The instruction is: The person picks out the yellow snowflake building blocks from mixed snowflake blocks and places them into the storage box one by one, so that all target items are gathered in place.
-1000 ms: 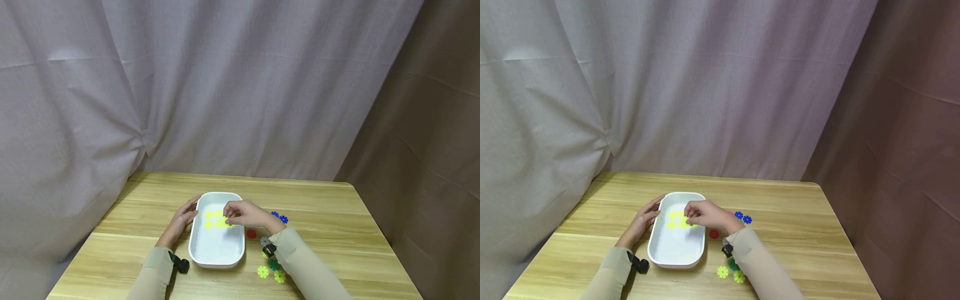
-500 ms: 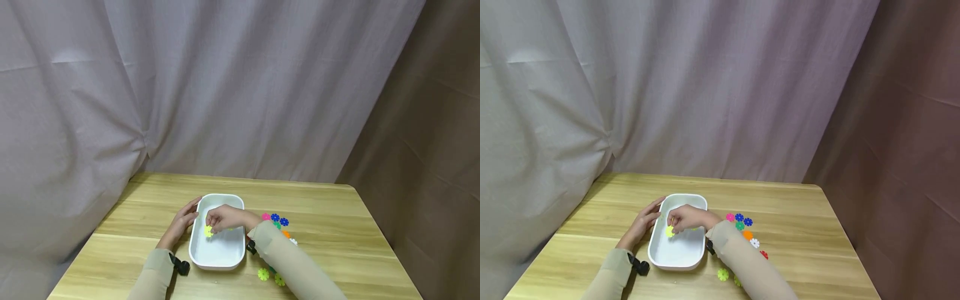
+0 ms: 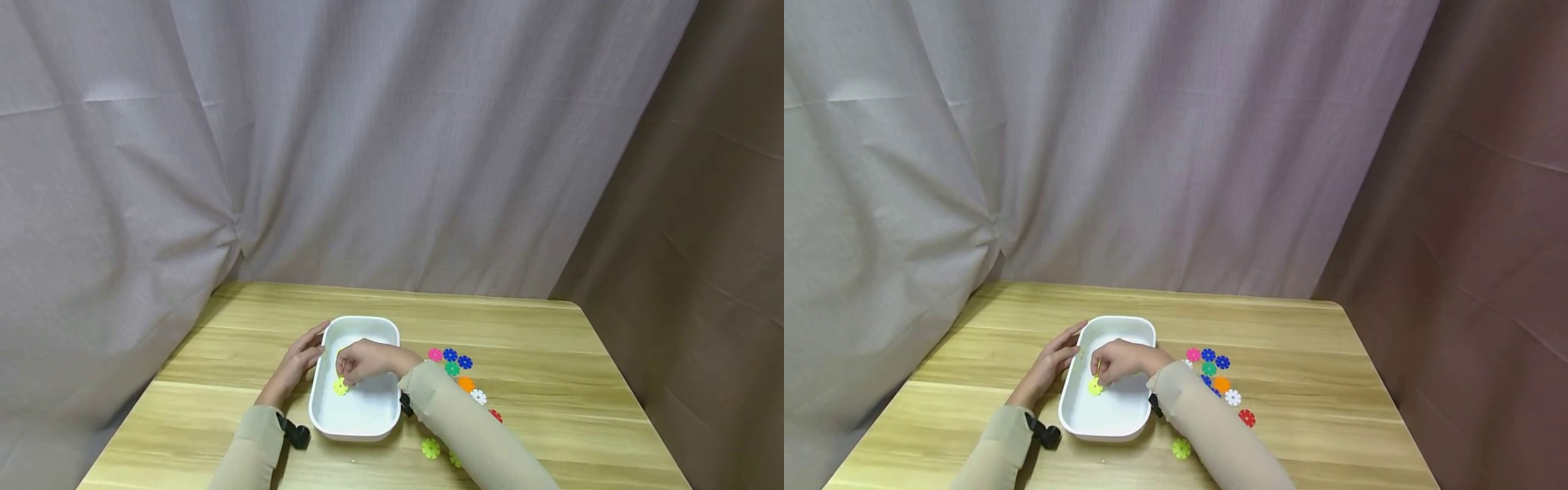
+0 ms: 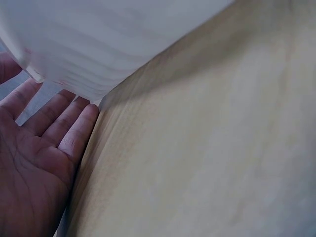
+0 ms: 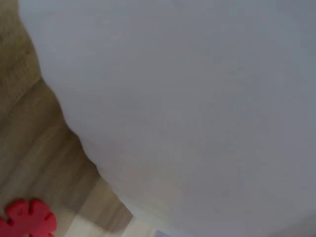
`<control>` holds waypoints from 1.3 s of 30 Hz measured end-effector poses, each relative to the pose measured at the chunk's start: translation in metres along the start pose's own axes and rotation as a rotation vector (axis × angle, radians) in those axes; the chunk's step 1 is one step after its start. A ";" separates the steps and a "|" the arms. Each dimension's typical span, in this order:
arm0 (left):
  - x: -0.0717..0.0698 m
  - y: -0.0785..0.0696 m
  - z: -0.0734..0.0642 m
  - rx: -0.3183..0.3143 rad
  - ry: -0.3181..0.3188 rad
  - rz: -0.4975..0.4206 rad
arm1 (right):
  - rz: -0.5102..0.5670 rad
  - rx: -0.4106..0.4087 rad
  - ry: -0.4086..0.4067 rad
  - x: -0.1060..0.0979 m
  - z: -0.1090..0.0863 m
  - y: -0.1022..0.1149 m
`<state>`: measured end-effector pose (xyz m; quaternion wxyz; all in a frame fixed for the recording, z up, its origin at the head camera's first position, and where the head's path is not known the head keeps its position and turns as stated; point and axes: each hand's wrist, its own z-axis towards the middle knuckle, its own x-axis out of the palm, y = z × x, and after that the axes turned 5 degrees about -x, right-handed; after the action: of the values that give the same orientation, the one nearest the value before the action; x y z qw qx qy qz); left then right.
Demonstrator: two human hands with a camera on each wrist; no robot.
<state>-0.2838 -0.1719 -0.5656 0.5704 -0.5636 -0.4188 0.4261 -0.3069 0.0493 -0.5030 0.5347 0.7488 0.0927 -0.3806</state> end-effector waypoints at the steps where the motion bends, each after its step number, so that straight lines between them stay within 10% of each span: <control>1: 0.000 0.000 0.000 -0.001 0.000 -0.002 | 0.002 0.003 -0.003 0.001 0.000 0.000; 27: -0.001 -0.001 0.000 0.000 0.025 -0.021 | -0.021 -0.105 -0.107 -0.011 -0.010 0.001; 39: 0.000 -0.002 -0.001 -0.020 -0.008 -0.001 | -0.018 -0.121 -0.205 -0.029 -0.044 0.011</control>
<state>-0.2831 -0.1724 -0.5639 0.5632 -0.5674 -0.4255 0.4240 -0.2997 0.0909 -0.4693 0.5823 0.6714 0.0670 -0.4535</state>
